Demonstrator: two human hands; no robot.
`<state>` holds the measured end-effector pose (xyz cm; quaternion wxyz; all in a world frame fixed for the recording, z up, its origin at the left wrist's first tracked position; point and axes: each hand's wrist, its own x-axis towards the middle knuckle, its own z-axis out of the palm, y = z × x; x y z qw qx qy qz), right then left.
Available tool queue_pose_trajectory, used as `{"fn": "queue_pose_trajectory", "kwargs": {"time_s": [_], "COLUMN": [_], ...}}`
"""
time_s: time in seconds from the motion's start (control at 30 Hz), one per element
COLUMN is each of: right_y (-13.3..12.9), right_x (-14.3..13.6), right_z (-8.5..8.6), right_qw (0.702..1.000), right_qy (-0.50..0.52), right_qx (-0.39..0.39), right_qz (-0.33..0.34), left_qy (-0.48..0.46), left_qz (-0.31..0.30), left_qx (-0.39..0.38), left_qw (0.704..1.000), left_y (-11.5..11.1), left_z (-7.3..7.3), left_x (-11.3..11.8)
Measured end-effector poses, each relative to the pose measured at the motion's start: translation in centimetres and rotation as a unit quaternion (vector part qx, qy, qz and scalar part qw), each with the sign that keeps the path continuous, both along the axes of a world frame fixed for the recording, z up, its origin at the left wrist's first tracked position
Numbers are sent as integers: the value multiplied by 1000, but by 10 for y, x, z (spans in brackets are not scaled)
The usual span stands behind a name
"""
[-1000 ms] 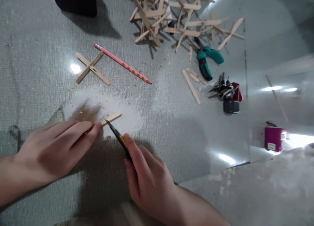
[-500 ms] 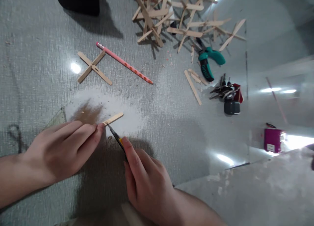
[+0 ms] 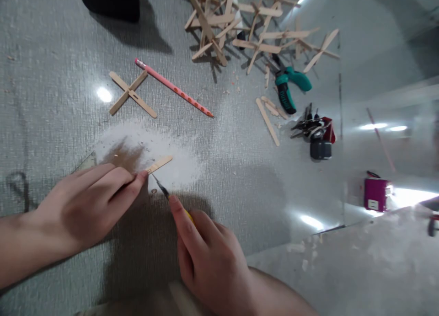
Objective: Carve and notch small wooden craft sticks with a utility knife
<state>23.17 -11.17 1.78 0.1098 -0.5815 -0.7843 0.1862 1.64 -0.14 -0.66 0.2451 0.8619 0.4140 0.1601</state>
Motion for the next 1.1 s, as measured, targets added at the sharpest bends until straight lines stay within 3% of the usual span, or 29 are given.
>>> {"fn": "queue_pose_trajectory", "kwargs": {"time_s": [0.1, 0.73, 1.1], "right_y": [-1, 3, 6], "right_x": [0, -1, -1], "right_z": [2, 9, 14], "right_qw": [1000, 1000, 998], "right_qy": [-1, -22, -59], "right_qx": [5, 7, 12], "right_qz": [6, 18, 33], "left_qy": [15, 12, 17], "left_qz": [0, 25, 22], "left_qx": [45, -44, -24], "left_qw": [999, 999, 999], "left_y": [2, 3, 4], "left_z": [2, 3, 3], "left_x": [2, 1, 1]}}
